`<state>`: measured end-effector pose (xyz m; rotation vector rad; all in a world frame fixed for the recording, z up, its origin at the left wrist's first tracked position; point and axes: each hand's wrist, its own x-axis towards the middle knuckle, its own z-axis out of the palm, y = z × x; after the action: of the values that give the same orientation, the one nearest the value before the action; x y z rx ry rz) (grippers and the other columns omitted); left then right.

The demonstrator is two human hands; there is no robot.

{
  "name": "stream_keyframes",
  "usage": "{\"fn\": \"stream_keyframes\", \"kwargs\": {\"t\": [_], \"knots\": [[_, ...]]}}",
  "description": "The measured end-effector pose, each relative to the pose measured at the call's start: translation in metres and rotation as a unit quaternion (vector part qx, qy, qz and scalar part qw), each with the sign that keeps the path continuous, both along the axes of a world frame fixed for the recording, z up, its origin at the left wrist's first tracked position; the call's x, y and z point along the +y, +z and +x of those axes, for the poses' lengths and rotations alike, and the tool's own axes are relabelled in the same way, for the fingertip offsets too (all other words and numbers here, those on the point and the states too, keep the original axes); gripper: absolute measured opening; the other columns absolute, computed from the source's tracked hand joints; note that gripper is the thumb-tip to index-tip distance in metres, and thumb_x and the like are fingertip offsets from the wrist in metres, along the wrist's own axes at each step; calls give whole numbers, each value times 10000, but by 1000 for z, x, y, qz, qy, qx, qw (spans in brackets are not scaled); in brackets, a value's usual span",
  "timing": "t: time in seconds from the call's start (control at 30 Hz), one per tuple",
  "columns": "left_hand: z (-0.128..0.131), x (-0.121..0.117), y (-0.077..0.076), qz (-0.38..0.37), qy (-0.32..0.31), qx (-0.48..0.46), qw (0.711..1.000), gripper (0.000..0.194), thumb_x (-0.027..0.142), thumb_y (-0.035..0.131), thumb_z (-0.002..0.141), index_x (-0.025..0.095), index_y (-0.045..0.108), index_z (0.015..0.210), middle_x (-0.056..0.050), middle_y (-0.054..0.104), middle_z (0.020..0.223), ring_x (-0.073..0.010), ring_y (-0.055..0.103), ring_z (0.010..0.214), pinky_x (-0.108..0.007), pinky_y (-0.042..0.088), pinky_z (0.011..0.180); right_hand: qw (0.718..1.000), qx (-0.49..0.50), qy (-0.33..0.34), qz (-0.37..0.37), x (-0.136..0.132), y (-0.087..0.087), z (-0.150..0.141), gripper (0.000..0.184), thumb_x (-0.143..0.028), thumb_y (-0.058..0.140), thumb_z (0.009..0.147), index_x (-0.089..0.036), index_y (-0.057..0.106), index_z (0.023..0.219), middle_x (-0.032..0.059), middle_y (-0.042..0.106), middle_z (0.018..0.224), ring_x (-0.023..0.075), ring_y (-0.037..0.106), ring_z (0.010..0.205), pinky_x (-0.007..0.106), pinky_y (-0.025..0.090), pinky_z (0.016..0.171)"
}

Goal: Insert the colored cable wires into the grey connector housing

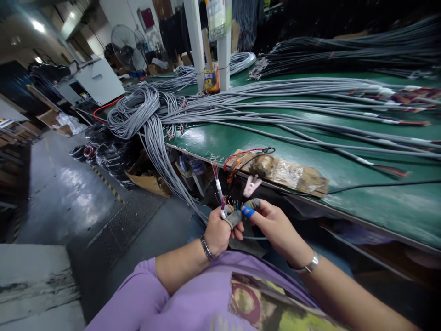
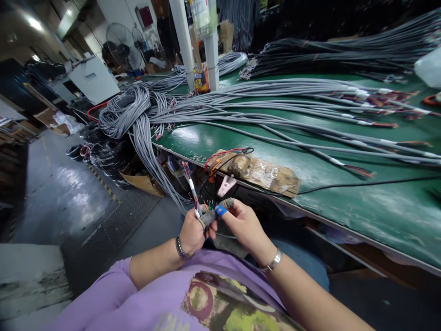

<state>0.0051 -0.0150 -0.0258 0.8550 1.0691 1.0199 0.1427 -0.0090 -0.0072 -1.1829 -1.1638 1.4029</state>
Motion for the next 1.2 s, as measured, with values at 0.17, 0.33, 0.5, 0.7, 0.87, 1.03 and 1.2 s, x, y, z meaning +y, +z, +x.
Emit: {"fn": "stream_keyframes", "kwargs": {"t": [0.17, 0.33, 0.5, 0.7, 0.87, 1.03, 1.2], "knots": [[0, -1, 1, 10, 3, 10, 1000, 378, 479, 685, 718, 155, 502, 648, 29, 562, 498, -65, 494, 330, -169, 251, 329, 1000, -6, -26, -3, -2, 4, -1, 238, -414, 709, 700, -196, 614, 675, -15, 595, 603, 129, 497, 560, 270, 425, 570], [2, 0, 2, 12, 26, 7, 1000, 380, 481, 668, 730, 148, 511, 632, 21, 554, 494, -63, 489, 335, -171, 252, 337, 999, 8, -43, -10, -5, 4, -4, 202, -385, 697, 698, -204, 609, 674, -5, 611, 619, 138, 510, 565, 273, 430, 561], [2, 0, 2, 5, 32, -2, 999, 388, 492, 682, 709, 151, 513, 639, 21, 559, 498, -66, 490, 335, -172, 250, 336, 998, 26, -53, -5, -6, 7, -7, 207, -395, 706, 697, -218, 604, 661, -1, 613, 593, 146, 519, 549, 280, 437, 548], [0, -1, 2, -25, -44, 6, 999, 400, 500, 714, 660, 151, 521, 636, 14, 565, 483, -79, 495, 328, -179, 258, 331, 998, 33, -39, -24, -2, 6, -6, 238, -404, 750, 641, -208, 629, 702, 14, 637, 636, 153, 537, 561, 291, 446, 562], [0, 0, 2, -13, 10, -11, 1000, 358, 456, 689, 689, 149, 516, 627, 10, 565, 490, -78, 494, 330, -181, 255, 334, 996, 18, -70, -45, -1, -5, -2, 218, -373, 732, 649, -188, 641, 720, 0, 597, 621, 127, 478, 559, 262, 391, 538], [1, 1, 2, -10, 30, -17, 999, 339, 436, 679, 698, 145, 521, 627, 10, 558, 489, -74, 489, 330, -180, 249, 335, 993, 50, -73, -80, -3, -14, 0, 239, -387, 723, 652, -189, 608, 721, -19, 550, 603, 115, 453, 542, 252, 365, 524], [1, 1, -3, -3, 20, -12, 1000, 328, 433, 679, 716, 152, 519, 659, 16, 574, 505, -73, 494, 331, -177, 248, 327, 997, 32, -35, -55, 0, -3, -2, 291, -442, 715, 683, -183, 633, 786, -10, 585, 651, 118, 477, 560, 260, 384, 547]]}}
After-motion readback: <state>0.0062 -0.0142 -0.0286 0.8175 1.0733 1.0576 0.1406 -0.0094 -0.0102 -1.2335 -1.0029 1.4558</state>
